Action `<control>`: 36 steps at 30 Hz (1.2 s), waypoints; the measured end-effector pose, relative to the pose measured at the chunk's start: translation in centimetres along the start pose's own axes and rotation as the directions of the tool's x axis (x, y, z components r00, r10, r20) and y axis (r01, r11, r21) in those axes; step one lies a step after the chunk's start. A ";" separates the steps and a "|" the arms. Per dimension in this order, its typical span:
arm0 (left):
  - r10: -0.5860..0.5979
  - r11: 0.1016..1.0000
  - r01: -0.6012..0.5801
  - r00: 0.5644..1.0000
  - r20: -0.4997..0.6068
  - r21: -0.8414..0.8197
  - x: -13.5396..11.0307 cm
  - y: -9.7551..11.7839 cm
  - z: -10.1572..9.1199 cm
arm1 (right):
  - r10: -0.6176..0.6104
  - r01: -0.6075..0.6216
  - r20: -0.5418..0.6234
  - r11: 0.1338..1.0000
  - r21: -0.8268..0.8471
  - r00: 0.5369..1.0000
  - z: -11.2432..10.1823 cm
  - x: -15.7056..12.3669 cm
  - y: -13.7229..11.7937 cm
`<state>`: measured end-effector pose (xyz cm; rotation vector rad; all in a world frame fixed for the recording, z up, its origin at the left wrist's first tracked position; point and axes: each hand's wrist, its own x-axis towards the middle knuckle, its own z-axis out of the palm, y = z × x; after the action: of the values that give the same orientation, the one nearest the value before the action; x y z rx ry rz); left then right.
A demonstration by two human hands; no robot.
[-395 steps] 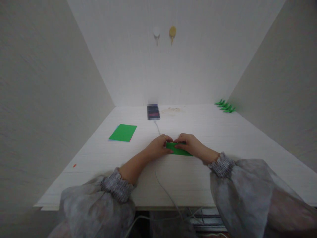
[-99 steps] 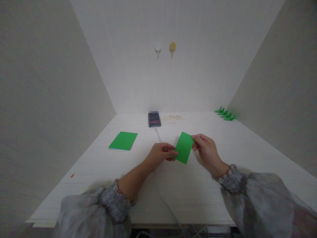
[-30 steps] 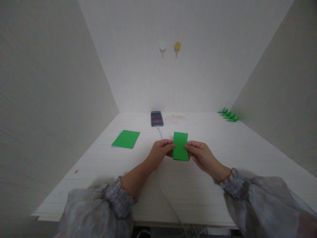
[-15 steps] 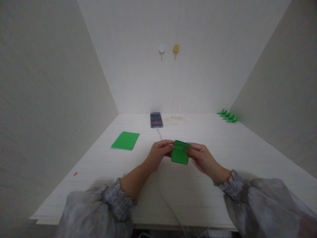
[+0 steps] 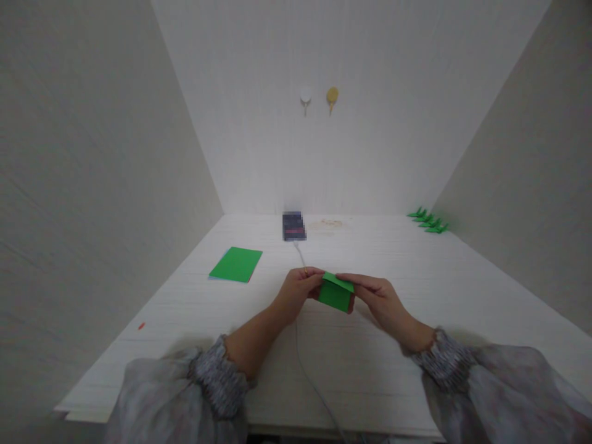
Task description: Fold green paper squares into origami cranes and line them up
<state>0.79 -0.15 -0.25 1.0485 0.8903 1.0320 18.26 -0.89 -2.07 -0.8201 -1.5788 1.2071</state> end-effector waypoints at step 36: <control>0.115 0.993 -0.115 0.991 -0.072 0.002 0.1 0.2 0.4 | -0.448 0.425 0.088 0.743 -0.517 0.890 -0.8 0.1 -0.7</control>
<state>1.10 -0.06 0.05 1.0759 0.8947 1.1728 18.98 -0.80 -1.31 -0.7351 -1.9632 0.4075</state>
